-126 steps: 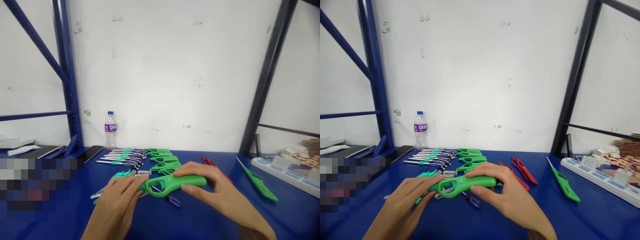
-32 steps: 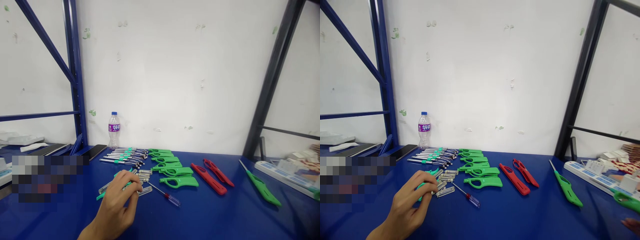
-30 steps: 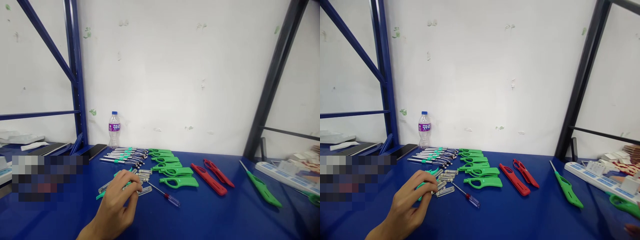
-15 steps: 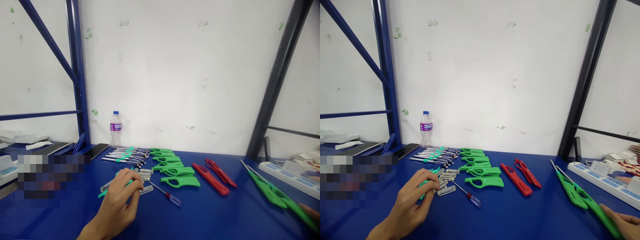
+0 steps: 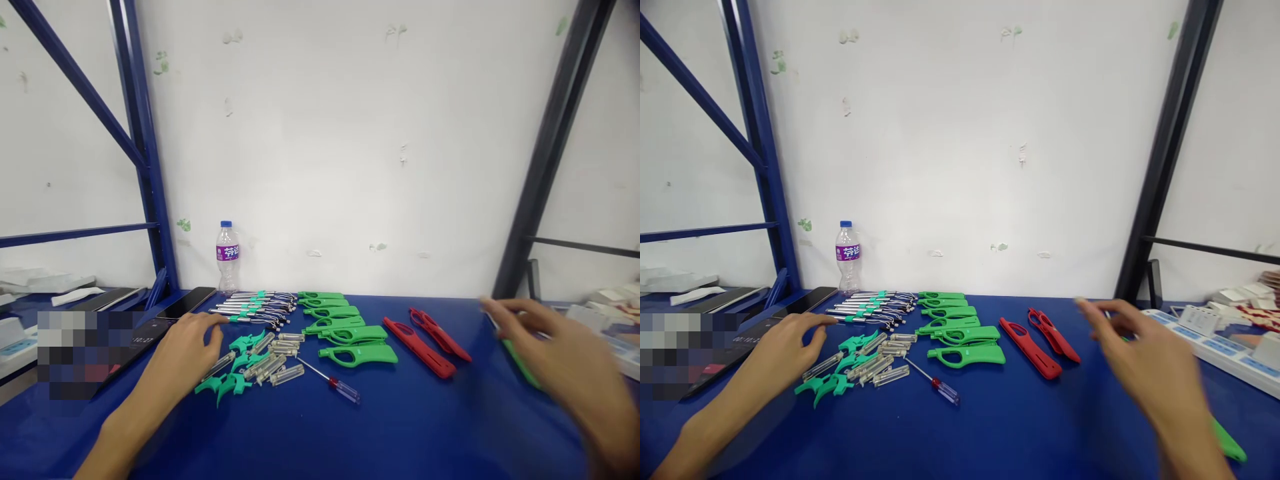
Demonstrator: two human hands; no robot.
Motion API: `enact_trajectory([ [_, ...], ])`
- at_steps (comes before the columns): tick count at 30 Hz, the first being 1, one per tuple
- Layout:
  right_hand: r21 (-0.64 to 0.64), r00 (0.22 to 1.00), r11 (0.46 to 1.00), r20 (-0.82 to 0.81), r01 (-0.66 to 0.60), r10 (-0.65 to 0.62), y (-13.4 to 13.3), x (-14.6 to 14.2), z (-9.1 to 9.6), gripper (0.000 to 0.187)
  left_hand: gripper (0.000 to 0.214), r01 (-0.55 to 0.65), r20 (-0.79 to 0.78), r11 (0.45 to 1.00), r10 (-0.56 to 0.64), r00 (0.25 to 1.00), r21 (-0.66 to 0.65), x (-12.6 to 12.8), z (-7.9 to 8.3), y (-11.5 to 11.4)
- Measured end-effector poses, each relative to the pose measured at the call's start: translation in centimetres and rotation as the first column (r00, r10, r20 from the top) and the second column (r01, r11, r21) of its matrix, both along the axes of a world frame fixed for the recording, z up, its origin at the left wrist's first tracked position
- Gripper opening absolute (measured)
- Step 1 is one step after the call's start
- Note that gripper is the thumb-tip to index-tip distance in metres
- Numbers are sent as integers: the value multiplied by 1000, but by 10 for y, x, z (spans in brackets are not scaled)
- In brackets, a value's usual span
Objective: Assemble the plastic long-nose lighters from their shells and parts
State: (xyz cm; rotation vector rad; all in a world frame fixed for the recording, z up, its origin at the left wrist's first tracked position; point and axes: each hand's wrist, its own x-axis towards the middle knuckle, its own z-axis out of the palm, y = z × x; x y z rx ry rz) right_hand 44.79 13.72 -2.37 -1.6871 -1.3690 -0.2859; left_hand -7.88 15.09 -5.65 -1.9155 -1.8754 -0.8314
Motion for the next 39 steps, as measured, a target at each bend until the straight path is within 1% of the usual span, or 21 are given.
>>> enact_trajectory([
  [1,-96,987,982,-6,-162,162,5,-20,5,44,46,-36,-13,998,36,999,-50,-5,-3,2],
  [2,-98,960,955,-10,-279,280,10,-41,8,45,48,-69,-29,993,67,997,-100,-9,-7,5],
  [3,-149,911,900,-19,-410,412,13,-61,8,42,50,-99,-45,984,93,995,-145,-12,-11,6],
  [4,-203,847,826,-37,-526,530,16,-79,6,37,52,-121,-62,975,112,992,-185,-15,-15,8],
  [5,-247,782,751,-53,-612,620,18,-94,2,33,53,-135,-77,966,121,990,-220,-16,-19,8],
  [6,-294,726,682,-64,-670,685,19,-106,-2,31,53,-141,-91,958,122,988,-250,-18,-21,8],
  [7,-329,688,631,-83,-702,721,19,-115,-7,31,54,-141,-104,951,116,988,-276,-18,-23,8],
  [8,-362,663,594,-100,-718,741,19,-122,-12,33,55,-139,-115,944,109,987,-298,-19,-25,7],
  [9,-397,654,570,-112,-720,748,20,-126,-17,36,55,-138,-124,939,103,987,-316,-18,-26,6],
  [11,-475,668,551,-112,-686,735,20,-130,-23,47,56,-145,-138,928,103,985,-342,-17,-27,3],
  [13,-544,692,547,-89,-636,716,22,-132,-27,54,54,-157,-153,920,108,982,-359,-16,-25,2],
  [16,-595,710,544,-66,-592,701,28,-134,-30,52,45,-150,-185,917,86,979,-369,-15,-17,9],
  [18,-618,721,542,-59,-570,691,34,-134,-31,50,34,-128,-210,921,52,976,-367,-16,-9,22],
  [19,-630,727,540,-55,-557,685,36,-134,-32,50,33,-108,-222,924,26,975,-368,-16,-4,30],
  [20,-641,731,538,-53,-547,680,38,-133,-32,50,35,-81,-234,927,-8,972,-366,-16,1,39],
  [22,-656,734,531,-52,-536,677,40,-133,-31,48,34,-17,-250,932,-80,965,-363,-16,8,57],
  [24,-659,730,525,-54,-538,681,40,-133,-29,44,34,22,-256,934,-120,959,-357,-17,10,71],
  [26,-656,727,523,-56,-544,684,39,-134,-28,43,35,42,-248,936,-135,959,-349,-20,7,81],
  [33,-647,709,497,-97,-578,698,39,-138,-33,48,35,160,-157,922,-227,961,-353,-46,-17,97],
  [37,-601,684,493,-126,-629,719,40,-136,-29,42,35,210,-146,909,-277,950,-359,-56,-23,103],
  [39,-568,665,487,-149,-664,732,39,-133,-24,41,35,236,-150,901,-307,940,-366,-59,-24,104],
])
